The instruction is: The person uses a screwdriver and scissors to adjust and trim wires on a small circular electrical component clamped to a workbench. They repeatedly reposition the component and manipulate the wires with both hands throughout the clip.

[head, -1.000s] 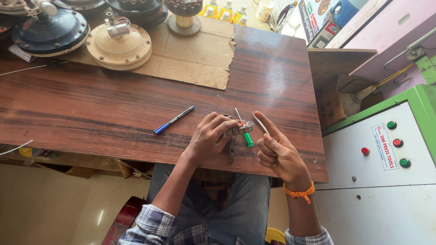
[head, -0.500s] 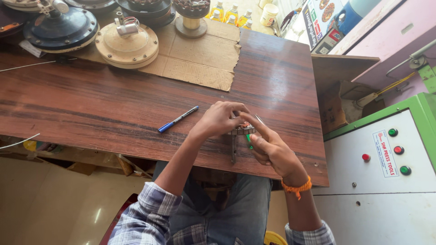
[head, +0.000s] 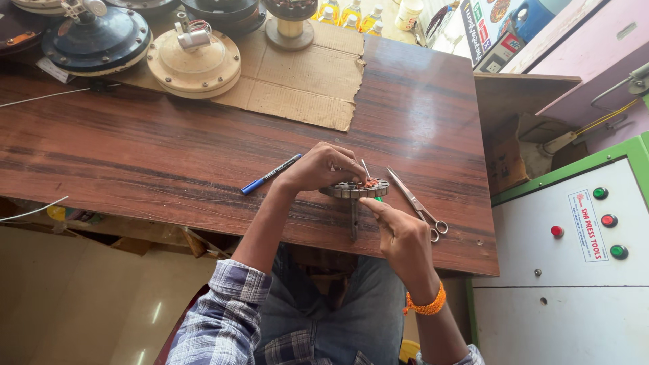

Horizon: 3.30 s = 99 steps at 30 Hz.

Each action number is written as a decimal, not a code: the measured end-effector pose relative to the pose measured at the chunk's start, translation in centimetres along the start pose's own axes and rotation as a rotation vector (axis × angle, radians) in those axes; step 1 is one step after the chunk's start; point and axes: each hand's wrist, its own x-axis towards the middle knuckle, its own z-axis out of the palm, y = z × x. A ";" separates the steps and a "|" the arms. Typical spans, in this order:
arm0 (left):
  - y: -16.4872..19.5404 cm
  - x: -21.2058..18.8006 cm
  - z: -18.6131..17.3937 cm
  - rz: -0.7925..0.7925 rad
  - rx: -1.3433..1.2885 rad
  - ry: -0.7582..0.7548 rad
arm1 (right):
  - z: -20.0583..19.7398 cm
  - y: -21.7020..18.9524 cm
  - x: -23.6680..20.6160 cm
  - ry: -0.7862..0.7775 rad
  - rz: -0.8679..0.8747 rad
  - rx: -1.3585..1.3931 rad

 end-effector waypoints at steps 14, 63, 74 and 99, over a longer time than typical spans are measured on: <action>3.0 0.2 -0.8 -0.058 0.139 -0.045 | 4.1 5.5 -5.2 -0.005 -0.140 -0.231; 5.8 -0.1 2.9 -0.529 0.187 0.278 | -2.5 4.2 6.1 -0.505 0.526 1.262; 0.8 -0.8 0.3 -0.248 -0.177 0.027 | -2.2 1.9 2.1 -0.293 0.495 0.738; 2.3 0.4 -0.5 -0.208 0.183 -0.110 | 3.4 2.1 -3.3 -0.105 0.274 0.259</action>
